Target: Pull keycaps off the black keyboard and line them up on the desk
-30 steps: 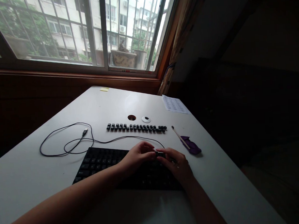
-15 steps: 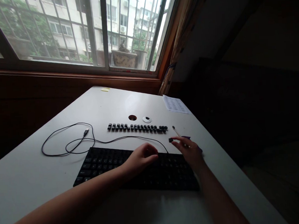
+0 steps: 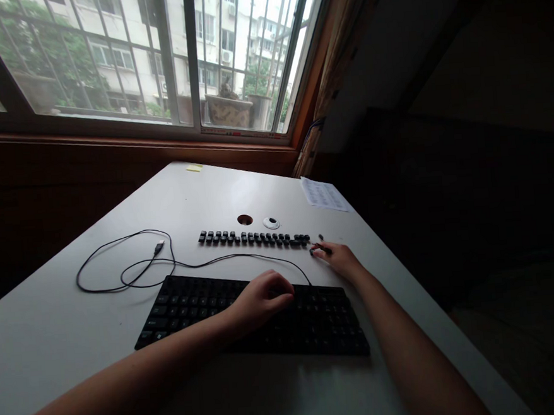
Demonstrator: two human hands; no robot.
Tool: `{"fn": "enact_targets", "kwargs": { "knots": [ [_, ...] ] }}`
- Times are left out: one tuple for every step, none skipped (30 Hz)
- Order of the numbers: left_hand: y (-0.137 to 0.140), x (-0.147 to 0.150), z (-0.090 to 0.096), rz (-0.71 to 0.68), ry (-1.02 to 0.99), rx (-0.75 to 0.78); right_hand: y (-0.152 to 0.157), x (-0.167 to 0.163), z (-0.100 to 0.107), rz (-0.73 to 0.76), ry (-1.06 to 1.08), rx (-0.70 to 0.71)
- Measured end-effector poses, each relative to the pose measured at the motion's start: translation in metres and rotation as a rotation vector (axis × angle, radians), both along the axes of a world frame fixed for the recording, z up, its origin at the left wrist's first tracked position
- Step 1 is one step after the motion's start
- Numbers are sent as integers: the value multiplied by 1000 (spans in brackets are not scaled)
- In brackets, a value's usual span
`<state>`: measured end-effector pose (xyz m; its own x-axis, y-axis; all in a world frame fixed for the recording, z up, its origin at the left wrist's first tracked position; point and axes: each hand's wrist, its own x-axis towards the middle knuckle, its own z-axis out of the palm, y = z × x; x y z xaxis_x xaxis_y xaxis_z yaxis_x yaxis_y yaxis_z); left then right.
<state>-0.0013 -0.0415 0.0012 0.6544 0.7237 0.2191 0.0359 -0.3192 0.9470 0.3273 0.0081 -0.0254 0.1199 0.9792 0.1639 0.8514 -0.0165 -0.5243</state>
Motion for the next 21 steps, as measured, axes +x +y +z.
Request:
{"fn": "enact_targets", "kwargs": {
  "knots": [
    [0, 0, 0, 0, 0, 4, 1, 1, -1, -4, -10, -7],
    [0, 0, -1, -5, 0, 8, 2, 2, -2, -9, -20, -12],
    [0, 0, -1, -9, -2, 13, 2, 3, -2, -12, -29, -16],
    [0, 0, -2, -14, -5, 19, 2, 4, -3, -14, -38, -18],
    [0, 0, -2, -18, -8, 26, 2, 6, -3, -15, -47, -20],
    [0, 0, -2, -20, -10, 34, 2, 6, -3, -15, -55, -21],
    [1, 1, -3, -20, -11, 41, 1, 7, -3, -15, -64, -20],
    [1, 1, -3, -19, -10, 45, 1, 8, -3, -13, -71, -17],
    [1, 0, -3, -18, -9, 48, 1, 8, -2, -10, -77, -12],
    [2, 0, -3, -20, -8, 50, 0, 9, -2, -7, -82, -4],
    [2, 0, -2, -22, -7, 49, -1, 9, -2, -3, -85, 8],
    [2, 0, -2, -23, -7, 48, -2, 9, -2, 1, -86, 24],
    [1, 0, -2, -25, -8, 47, -3, 8, -2, 5, -87, 43],
    [1, 0, -2, -25, -8, 46, -5, 8, -2, 11, -87, 62],
    [1, 0, -2, -25, -9, 47, -7, 7, -3, 17, -88, 79],
    [1, 0, -2, -27, -8, 49, -10, 7, -5, 24, -86, 94],
    [0, 1, -2, -26, -9, 53, -13, 7, -6, 28, -88, 105],
    [0, 1, -2, -25, -8, 57, -17, 6, -8, 31, -94, 109],
    [0, 1, -1, -26, -6, 61, -20, 6, -9, 31, -107, 106],
    [0, 1, -1, -25, -4, 63, -22, 5, -10, 29, -123, 98],
    [0, 1, -1, -26, -2, 65, -25, 5, -10, 28, -141, 88]
  ]
}}
